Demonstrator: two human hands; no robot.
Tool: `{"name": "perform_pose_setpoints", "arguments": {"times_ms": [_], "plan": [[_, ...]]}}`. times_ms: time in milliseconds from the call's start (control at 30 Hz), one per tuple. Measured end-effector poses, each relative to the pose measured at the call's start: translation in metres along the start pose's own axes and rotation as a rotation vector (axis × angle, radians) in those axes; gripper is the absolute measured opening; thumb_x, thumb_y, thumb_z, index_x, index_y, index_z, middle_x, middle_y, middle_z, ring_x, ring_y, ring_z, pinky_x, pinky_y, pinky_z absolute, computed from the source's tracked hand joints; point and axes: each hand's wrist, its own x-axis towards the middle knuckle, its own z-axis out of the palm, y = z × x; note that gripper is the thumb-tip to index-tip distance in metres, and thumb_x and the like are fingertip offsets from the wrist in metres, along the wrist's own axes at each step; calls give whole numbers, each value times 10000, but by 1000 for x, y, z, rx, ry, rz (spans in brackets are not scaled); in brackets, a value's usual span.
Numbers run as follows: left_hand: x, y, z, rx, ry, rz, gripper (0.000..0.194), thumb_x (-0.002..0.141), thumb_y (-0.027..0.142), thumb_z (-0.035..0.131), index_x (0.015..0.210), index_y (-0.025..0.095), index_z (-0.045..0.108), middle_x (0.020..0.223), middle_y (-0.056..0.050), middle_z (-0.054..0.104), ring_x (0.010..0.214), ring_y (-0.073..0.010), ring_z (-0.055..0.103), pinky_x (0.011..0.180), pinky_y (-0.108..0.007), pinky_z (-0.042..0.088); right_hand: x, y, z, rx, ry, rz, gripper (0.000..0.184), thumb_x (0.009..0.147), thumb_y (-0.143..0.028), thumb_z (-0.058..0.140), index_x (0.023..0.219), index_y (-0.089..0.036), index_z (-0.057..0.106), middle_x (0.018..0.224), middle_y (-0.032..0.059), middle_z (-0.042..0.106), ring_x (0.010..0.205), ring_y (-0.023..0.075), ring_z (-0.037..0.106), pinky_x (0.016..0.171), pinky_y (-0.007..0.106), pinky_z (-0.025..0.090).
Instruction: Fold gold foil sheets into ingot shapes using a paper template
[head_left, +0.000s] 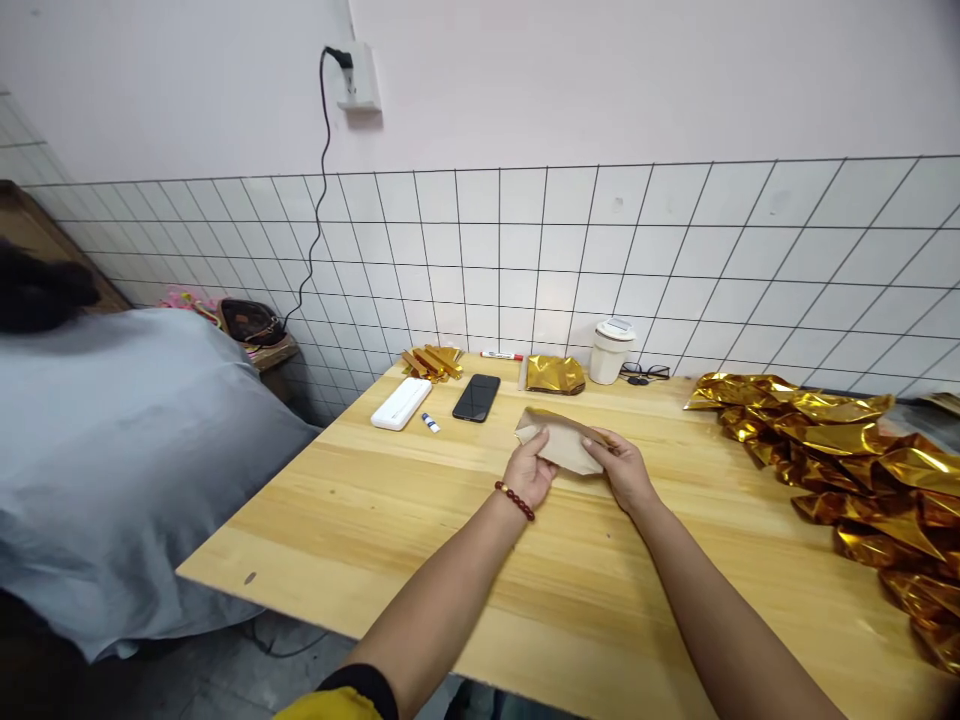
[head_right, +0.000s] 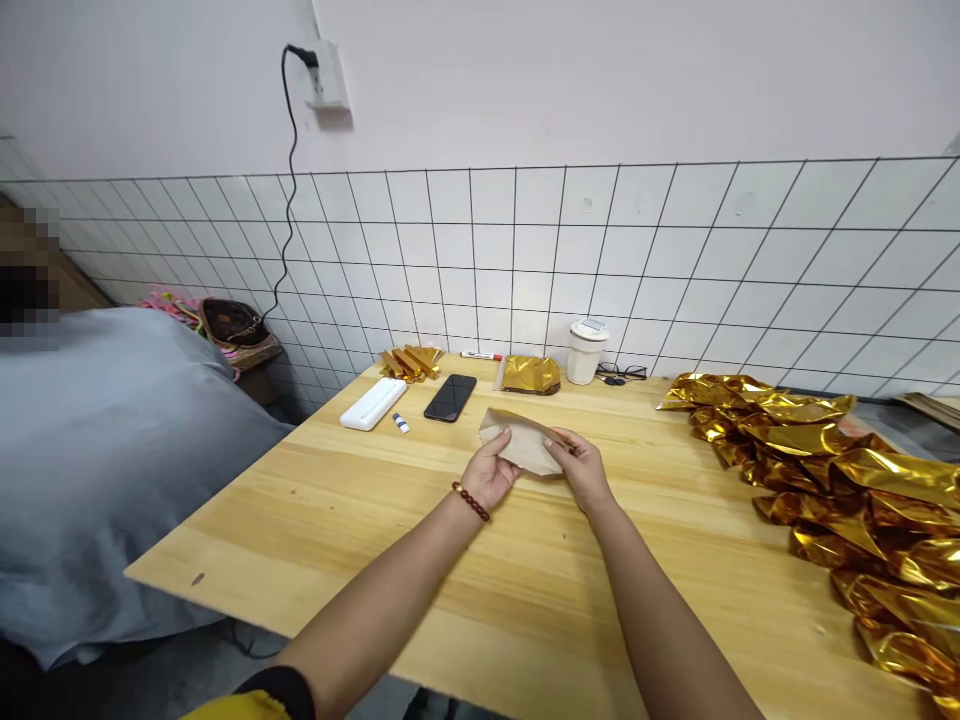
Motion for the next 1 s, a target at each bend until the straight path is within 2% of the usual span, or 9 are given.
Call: {"name": "perform_pose_setpoints", "arguments": {"times_ms": [100,200,300,433,567,700,767,867,1000], "plan": [[3,3,1,-62,117,9,192,858,102,636,1048,122,658,977,-102,750,844,-167,724,875,-337,600,2,3,-3,-127,118,-156,396,618,-477,833,862,-180,740,630,-1,659,534,127,531,538,280,482],[5,3,0,-56,123,24,198,870,92,617,1061,130,655,997,-103,753,835,-161,727,863,-333,604,1,5,-5,-250,197,-355,292,695,-435,774,814,-172,728,652,8,646,538,118,512,537,274,469],[5,2,-1,-43,100,28,176,884,126,619,1056,147,651,985,-88,755,823,-157,728,865,-342,604,-3,4,-5,-469,110,-599,139,807,-307,670,851,-197,743,723,21,644,576,121,531,569,274,474],[5,4,-2,-37,98,12,122,910,186,599,1014,141,645,978,-94,750,820,-165,725,873,-362,597,-11,-1,-2,-724,-49,-830,167,839,-188,595,914,-227,739,800,36,615,687,147,600,637,281,512],[6,7,-4,-28,97,3,118,908,181,594,1003,131,643,956,-97,745,828,-169,719,904,-364,578,-13,-3,1,-798,-48,-849,201,829,-203,618,1020,-218,681,1000,87,629,894,201,636,775,336,549],[8,5,-7,27,27,14,125,894,149,586,988,105,656,921,-109,742,844,-191,719,939,-374,557,-9,2,-1,-727,-27,-720,436,827,-304,676,1240,-197,590,1055,101,677,822,197,639,759,360,571],[8,3,-8,40,20,27,116,891,137,581,970,101,658,897,-105,742,836,-190,718,943,-373,555,-7,5,-2,-689,-78,-680,431,869,-296,634,1288,-210,582,1097,100,696,881,201,666,812,369,578],[11,3,-7,32,30,29,115,892,123,570,962,107,660,891,-91,741,823,-173,714,933,-345,555,-6,9,-5,-716,-233,-732,375,934,-200,505,1282,-267,629,1258,86,671,1136,213,642,989,403,527],[14,7,-8,22,-1,-9,169,945,213,530,956,107,662,894,-94,735,839,-160,710,926,-310,552,-5,12,-7,-826,-378,-794,486,913,-102,459,1319,-312,624,1446,64,552,1292,216,560,1067,423,483]]}}
